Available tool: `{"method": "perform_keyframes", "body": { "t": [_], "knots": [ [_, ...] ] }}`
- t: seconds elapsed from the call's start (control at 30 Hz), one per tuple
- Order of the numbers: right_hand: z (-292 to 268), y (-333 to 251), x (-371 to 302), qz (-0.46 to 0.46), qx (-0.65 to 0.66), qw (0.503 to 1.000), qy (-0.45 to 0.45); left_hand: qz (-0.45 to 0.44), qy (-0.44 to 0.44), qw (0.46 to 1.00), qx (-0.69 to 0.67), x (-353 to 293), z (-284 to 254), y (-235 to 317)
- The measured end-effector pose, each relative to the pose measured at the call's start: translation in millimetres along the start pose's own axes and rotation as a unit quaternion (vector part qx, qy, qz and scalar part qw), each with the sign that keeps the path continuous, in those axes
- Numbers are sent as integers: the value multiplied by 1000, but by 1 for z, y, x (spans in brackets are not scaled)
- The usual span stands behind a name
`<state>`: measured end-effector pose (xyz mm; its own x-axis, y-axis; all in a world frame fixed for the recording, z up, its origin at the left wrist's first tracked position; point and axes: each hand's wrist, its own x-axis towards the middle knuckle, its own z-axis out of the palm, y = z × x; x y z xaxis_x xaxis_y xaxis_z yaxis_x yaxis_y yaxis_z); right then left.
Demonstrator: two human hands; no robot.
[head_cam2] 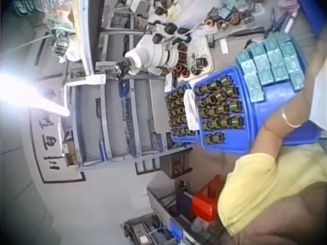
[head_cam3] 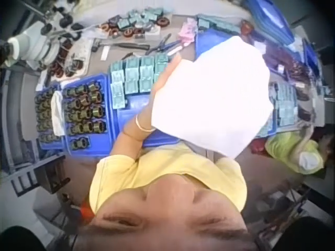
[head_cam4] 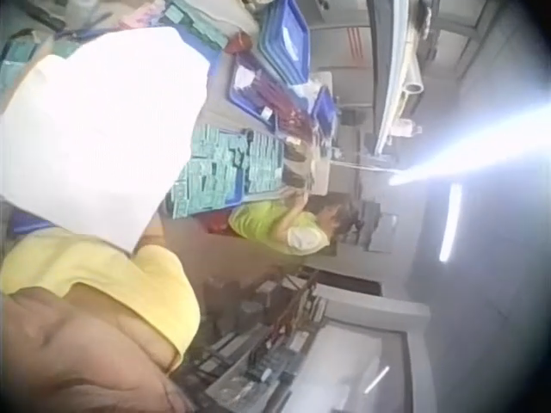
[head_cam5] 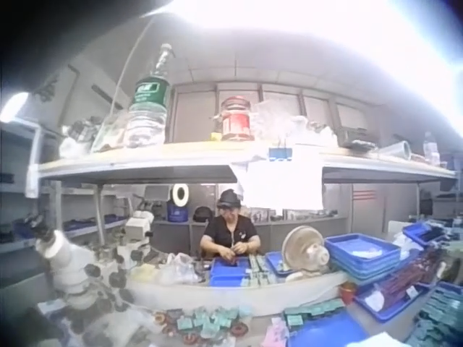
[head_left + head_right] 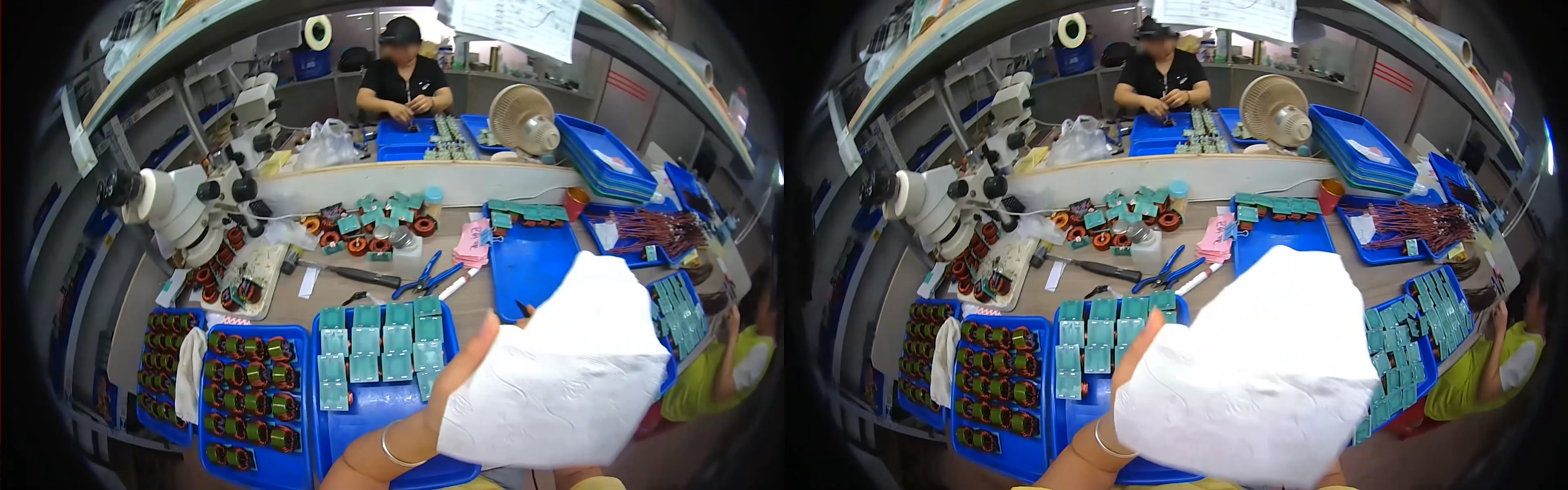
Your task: The recorder is assembling and inspecting toroidal inductors at an electronics workbench.
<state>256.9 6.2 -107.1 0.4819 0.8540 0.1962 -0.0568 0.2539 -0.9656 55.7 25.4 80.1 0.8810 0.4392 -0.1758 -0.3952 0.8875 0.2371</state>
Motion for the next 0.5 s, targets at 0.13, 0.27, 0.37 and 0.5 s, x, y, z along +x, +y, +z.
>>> {"method": "perform_keyframes", "body": {
  "t": [0.13,0.27,0.37,0.5],
  "knots": [
    [7,-9,0,-8,-16,1000,-3,39,-289,939,-182,13,-22,0],
    [12,-18,-2,-11,-37,999,-11,90,-301,939,-139,9,-21,3],
    [8,-26,-2,-10,-74,997,1,172,-194,964,-53,-14,17,-4],
    [16,-30,-4,39,-48,998,-25,289,-570,768,48,-40,-12,-20]
  ]
}}
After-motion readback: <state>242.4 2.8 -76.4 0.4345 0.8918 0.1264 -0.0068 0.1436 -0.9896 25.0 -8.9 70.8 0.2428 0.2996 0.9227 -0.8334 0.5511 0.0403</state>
